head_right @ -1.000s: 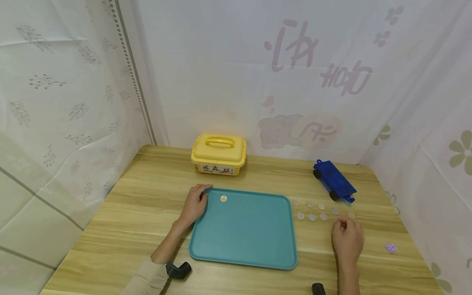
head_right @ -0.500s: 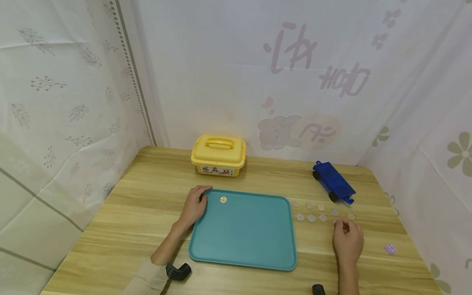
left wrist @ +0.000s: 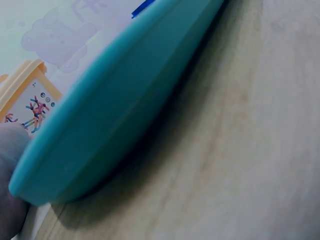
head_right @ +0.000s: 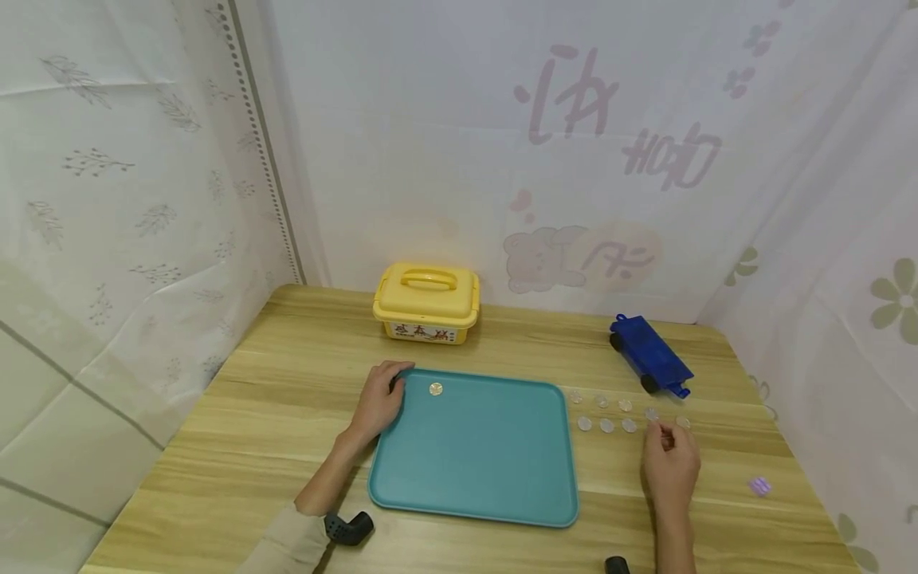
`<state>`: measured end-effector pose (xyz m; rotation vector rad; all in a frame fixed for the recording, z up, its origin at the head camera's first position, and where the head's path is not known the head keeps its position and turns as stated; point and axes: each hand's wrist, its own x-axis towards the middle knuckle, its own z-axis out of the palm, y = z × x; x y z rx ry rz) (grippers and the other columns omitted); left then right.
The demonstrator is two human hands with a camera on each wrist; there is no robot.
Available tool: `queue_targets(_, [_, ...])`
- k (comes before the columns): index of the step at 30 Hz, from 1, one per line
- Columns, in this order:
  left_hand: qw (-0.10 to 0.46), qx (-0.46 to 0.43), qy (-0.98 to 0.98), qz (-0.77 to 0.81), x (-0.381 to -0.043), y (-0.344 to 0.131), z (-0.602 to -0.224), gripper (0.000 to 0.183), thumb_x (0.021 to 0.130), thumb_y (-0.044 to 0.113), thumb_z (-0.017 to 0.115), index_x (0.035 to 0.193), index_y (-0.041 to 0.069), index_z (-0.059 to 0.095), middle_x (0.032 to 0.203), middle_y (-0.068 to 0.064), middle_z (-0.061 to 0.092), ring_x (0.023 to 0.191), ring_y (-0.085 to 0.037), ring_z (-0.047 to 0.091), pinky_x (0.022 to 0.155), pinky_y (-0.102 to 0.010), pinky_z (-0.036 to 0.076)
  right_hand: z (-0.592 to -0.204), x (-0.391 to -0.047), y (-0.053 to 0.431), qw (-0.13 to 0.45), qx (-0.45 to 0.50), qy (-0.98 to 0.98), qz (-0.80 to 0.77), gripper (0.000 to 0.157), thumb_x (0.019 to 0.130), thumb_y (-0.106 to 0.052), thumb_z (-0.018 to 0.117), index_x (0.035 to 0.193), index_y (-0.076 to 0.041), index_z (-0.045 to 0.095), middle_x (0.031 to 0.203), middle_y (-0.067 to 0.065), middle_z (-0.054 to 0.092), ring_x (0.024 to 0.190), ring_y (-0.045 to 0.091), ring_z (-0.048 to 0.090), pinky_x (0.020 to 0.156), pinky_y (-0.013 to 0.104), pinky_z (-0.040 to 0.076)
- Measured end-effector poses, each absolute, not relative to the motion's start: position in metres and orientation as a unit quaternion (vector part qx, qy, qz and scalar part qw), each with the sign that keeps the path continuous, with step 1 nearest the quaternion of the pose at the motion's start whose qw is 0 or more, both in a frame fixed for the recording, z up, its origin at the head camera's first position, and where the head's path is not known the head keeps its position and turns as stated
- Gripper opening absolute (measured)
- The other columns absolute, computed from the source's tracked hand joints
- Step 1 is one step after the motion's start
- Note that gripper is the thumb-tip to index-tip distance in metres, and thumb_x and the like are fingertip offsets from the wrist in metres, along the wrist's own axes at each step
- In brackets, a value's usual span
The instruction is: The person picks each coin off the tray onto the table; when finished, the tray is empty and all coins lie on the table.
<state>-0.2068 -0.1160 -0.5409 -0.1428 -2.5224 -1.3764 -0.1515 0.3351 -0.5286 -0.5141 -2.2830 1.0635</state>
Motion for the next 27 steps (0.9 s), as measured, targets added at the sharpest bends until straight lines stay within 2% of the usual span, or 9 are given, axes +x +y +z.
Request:
queue_targets(5, [0.137,-0.054,-0.867,-0.476,-0.206,-0.114,-0.539,0.032,0.097,-0.002,0.053,0.125,0.003,0.067,0.120,-0.014,0.066,0.106,-0.031,0.054,0.092,-0.047,0.049,-0.521,-0.153,0.315,0.246,-0.168,-0.853,0.428,0.022,0.096,-0.018,0.063,0.103,0.001,0.070,0.079,-0.026,0.051,0.073,-0.007,0.047,0.067,0.007,0.038])
queue_targets(13, [0.135,-0.050,-0.868,-0.476,-0.205,-0.115,-0.539,0.033,0.096,-0.002,0.053,0.125,0.004,0.067,0.121,-0.014,0.066,0.105,-0.030,0.054,0.091,-0.047,0.049,-0.517,-0.158,0.291,0.195,-0.155,-0.865,0.436,0.027,0.098,-0.026,0.062,0.110,-0.004,0.070,0.087,-0.011,0.057,0.077,-0.003,0.048,0.068,0.010,0.039])
queue_targets(21, [0.138,-0.052,-0.868,-0.475,-0.205,-0.115,-0.539,0.032,0.096,-0.003,0.054,0.125,0.004,0.067,0.120,-0.015,0.066,0.106,-0.031,0.055,0.090,-0.047,0.050,-0.517,-0.167,0.260,0.175,-0.098,-0.871,0.448,0.024,0.097,-0.025,0.065,0.110,-0.005,0.070,0.091,0.001,0.060,0.078,0.002,0.051,0.069,0.014,0.041])
queue_targets(27, [0.134,-0.053,-0.868,-0.475,-0.204,-0.116,-0.538,0.032,0.097,-0.001,0.053,0.126,0.004,0.067,0.122,-0.014,0.066,0.108,-0.030,0.055,0.091,-0.047,0.050,-0.513,-0.176,0.233,0.158,-0.025,-0.886,0.436,0.021,0.096,-0.017,0.066,0.110,-0.001,0.069,0.096,0.009,0.064,0.082,0.008,0.052,0.072,0.016,0.043])
